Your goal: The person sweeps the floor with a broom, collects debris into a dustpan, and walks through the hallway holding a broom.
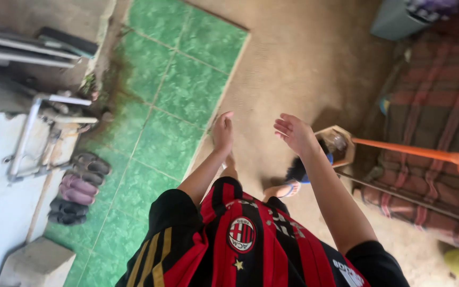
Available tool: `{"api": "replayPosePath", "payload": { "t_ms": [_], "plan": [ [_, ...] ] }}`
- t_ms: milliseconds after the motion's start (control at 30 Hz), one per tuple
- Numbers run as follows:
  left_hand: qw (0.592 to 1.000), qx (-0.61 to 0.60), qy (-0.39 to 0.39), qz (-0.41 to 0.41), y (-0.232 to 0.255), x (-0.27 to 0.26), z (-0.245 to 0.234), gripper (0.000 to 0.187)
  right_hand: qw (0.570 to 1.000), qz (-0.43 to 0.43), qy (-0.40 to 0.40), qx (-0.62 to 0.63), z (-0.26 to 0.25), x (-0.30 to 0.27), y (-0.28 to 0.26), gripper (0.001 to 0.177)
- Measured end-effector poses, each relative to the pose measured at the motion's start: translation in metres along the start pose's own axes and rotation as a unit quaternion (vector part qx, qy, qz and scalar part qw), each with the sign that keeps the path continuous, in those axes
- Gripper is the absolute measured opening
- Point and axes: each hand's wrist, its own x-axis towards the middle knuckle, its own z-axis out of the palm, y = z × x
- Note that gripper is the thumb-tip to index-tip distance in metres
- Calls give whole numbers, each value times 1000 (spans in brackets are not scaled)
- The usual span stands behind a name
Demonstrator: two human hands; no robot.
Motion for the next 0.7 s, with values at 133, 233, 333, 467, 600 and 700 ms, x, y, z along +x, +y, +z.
{"api": "replayPosePath", "payload": {
  "t_ms": [133, 233, 333, 467, 600, 700],
  "plan": [
    [997, 27, 33, -71, -14, 38, -108, 29, 997, 51, -54, -36, 134, 68, 13, 35],
    [988, -39, 82, -121, -22, 65, -178, 28, 989, 81, -99, -73, 223, 107, 17, 32],
    [981, -3, 128, -149, -23, 91, -224, 28, 981, 105, -129, -99, 282, 127, 6, 31],
    [966, -111, 175, -151, -26, 149, -240, 26, 975, 127, -155, -99, 323, 155, -41, 32],
    [959, -177, 182, -123, -16, 246, -232, 25, 971, 118, -190, -82, 367, 182, -115, 36],
    [949, -237, 173, -113, -3, 333, -215, 26, 963, 112, -230, -81, 412, 213, -165, 40]
  ]
}}
